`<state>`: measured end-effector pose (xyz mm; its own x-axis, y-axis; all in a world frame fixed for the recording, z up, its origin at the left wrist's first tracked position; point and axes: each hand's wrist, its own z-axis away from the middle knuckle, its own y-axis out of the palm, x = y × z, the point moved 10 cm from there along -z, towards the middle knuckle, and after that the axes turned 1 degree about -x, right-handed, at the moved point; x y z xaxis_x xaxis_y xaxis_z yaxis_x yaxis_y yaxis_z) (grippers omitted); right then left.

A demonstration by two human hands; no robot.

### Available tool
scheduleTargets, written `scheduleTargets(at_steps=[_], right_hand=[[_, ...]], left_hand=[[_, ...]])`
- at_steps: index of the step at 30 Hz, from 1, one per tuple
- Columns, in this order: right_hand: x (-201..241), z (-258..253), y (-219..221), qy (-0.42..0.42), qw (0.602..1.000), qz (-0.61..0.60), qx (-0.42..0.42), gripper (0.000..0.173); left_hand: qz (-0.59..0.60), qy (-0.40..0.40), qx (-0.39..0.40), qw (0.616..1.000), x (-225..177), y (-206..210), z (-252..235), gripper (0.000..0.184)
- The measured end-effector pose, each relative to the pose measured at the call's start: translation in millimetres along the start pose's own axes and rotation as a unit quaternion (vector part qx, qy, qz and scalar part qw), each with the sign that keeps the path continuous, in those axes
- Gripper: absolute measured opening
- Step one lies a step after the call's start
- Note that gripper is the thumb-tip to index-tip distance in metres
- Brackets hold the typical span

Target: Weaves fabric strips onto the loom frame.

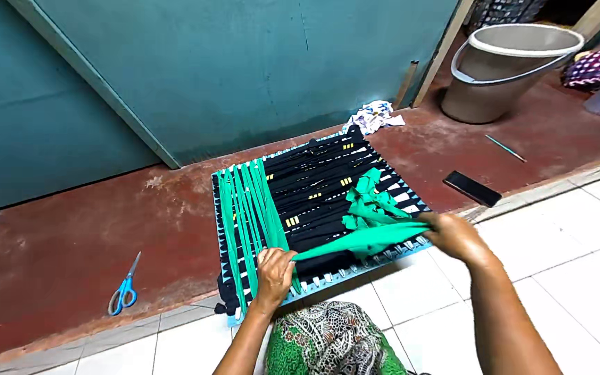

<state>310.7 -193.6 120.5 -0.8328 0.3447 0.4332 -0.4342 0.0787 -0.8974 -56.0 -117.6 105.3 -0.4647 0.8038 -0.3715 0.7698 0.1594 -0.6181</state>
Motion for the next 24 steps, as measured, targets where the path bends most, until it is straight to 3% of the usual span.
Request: scheduleTargets(at_steps=[2,4,7,9,11,16,20,24], right_hand=[[-22,11,-31,0.053,0.996,0.033,-0.057,0.02],[-27,18,-32,0.041,0.996,0.045,-0.06,0.031],[15,25,12,-0.11,0.993,-0.034,0.003,0.046],[64,34,57,-0.182,0.968,-0.144,0.091,0.043],[107,42,105,-0.199,0.935,-0.243,0.162,0.039],[158,40,195,-0.063,0.895,-0.364,0.251,0.046],[162,61,231,0.043,0.822,-0.478,0.306,0.029],[141,72,248,0.03,0.838,-0.462,0.289,0.025]], left_hand=[[-0.006,0.004,0.015,1.0,-2,6,10,0.026],[-0.005,0.005,0.031,1.0,-8,17,22,0.023],[-0.009,0.009,0.057,0.998,-20,34,39,0.019],[-0.029,0.023,0.064,0.997,-33,41,48,0.017],[-0.057,0.04,0.046,0.997,-48,43,59,0.014],[-0.059,0.051,0.004,0.997,-78,37,90,0.013],[-0.033,0.054,-0.008,0.998,-90,40,115,0.014],[0.006,0.045,0.006,0.999,-85,47,127,0.018]])
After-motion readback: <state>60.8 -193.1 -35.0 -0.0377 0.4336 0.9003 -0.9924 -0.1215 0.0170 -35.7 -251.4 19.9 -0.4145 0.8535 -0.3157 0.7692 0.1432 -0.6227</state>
